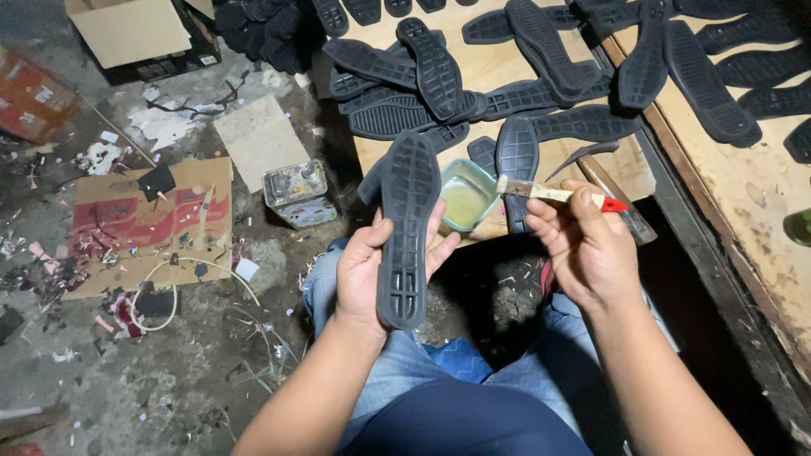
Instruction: The person applies a yellowish liquid to the bottom of black shoe soles using a small brush. They repeatedly dip the brush into a container and coat each sole, then place the treated soles on a nearby surface. The process is repeated for multiple soles.
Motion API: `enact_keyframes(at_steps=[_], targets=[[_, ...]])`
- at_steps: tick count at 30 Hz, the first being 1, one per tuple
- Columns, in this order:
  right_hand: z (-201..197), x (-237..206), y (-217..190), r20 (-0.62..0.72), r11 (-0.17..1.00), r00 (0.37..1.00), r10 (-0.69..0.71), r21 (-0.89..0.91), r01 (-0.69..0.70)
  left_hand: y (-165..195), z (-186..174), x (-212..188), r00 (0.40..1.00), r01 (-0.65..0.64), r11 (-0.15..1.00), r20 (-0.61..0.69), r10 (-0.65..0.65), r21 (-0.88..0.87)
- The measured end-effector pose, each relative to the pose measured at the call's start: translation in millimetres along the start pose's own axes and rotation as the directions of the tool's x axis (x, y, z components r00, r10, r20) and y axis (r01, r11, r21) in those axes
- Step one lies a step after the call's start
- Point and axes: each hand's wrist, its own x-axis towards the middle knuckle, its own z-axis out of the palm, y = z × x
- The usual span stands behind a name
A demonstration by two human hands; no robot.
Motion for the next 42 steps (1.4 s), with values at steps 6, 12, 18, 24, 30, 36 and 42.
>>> enact_keyframes(at_steps=[6,12,18,24,30,36,42], targets=[[3,12,14,-0.128,0.963,0.983,0.129,-0.222,-0.155,1,7,5,1.0,-0.027,0.981,0.018,0.024,0.19],[15,-21,2,0.187,0.999,0.982,0.001,-0.042,0.007,3,13,15,0.999,-0.035,0.957,0.043,0.023,0.289],[39,-53,-15,0.422,0.834,0.904,-0.065,-0.474,0.281,-4,19,23,0.996,-0.015,0.94,0.088,-0.016,0.342],[47,-63,-27,0.523,0.738,0.85,-0.06,-0.55,0.391,-8,21,20,0.995,0.017,0.937,0.086,-0.05,0.35],[60,-69,-39,0.541,0.585,0.829,-0.144,-0.629,0.512,-13,14,19,0.982,0.032,0.942,0.166,-0.092,0.333],[68,-80,-52,0.582,0.457,0.813,-0.021,-0.718,0.526,-15,24,19,0.995,0.016,0.942,0.092,-0.049,0.335],[62,-90,-55,0.577,0.509,0.813,-0.083,-0.677,0.532,-17,34,20,0.995,0.024,0.941,0.086,-0.056,0.338]])
